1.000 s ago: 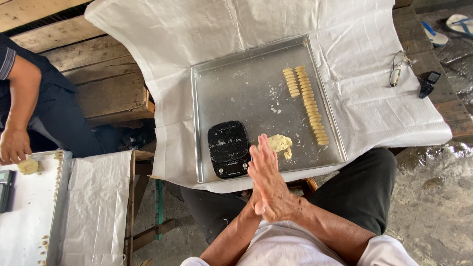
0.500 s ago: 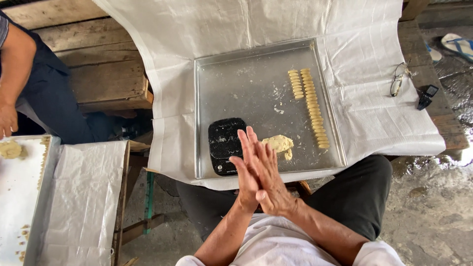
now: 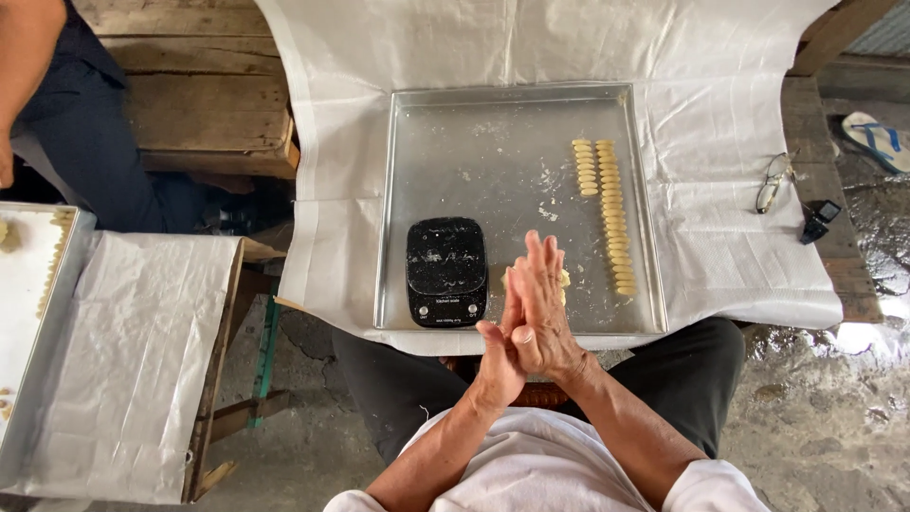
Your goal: The person repeatedly pinches small portions of dough from a larger mass, rolls them between the palms into cylindrical shapes, and places them in rows on a metal tray. A digital scale sits on the tray, and a second person works at a nearby table.
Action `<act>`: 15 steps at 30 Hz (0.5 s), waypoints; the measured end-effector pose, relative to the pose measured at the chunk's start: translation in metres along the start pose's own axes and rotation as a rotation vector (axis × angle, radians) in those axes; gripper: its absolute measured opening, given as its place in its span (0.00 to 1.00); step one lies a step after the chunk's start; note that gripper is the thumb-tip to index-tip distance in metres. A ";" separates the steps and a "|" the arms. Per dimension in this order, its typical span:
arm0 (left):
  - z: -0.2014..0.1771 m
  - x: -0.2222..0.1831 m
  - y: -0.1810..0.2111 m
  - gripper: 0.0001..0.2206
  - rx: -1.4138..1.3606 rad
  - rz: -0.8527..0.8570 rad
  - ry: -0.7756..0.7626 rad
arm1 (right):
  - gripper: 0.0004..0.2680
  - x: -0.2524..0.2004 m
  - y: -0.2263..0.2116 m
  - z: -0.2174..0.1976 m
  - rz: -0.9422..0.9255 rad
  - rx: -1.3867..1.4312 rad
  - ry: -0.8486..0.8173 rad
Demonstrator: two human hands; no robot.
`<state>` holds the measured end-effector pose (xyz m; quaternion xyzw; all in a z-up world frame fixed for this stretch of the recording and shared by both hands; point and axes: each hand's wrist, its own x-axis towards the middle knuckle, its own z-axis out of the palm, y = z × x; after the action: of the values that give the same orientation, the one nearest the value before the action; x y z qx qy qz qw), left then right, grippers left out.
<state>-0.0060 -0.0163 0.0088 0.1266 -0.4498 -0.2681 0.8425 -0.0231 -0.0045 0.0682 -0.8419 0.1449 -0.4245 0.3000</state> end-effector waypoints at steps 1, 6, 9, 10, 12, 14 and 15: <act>-0.005 -0.006 0.013 0.34 -0.002 -0.283 0.083 | 0.32 0.003 0.001 0.002 -0.009 0.002 0.007; 0.006 0.050 0.062 0.36 0.137 -0.644 0.036 | 0.32 0.008 0.005 0.004 -0.024 -0.008 0.035; -0.012 0.040 0.046 0.34 0.136 -0.647 0.029 | 0.32 0.010 -0.002 -0.002 -0.036 -0.017 0.060; -0.025 0.029 0.036 0.32 0.141 -0.651 0.030 | 0.31 0.010 -0.012 -0.007 -0.005 0.058 0.012; -0.029 0.014 0.019 0.31 0.147 -0.657 0.028 | 0.31 0.013 -0.019 -0.010 0.028 0.134 -0.031; -0.009 0.007 0.007 0.31 -0.402 -0.365 0.046 | 0.24 0.019 -0.013 -0.007 -0.110 0.082 0.090; 0.001 0.003 0.001 0.31 -0.399 -0.369 0.042 | 0.24 0.015 0.004 -0.006 -0.110 0.084 0.097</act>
<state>-0.0051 -0.0172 0.0120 0.0435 -0.3399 -0.4977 0.7968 -0.0189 -0.0170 0.0777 -0.8138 0.0949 -0.4861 0.3041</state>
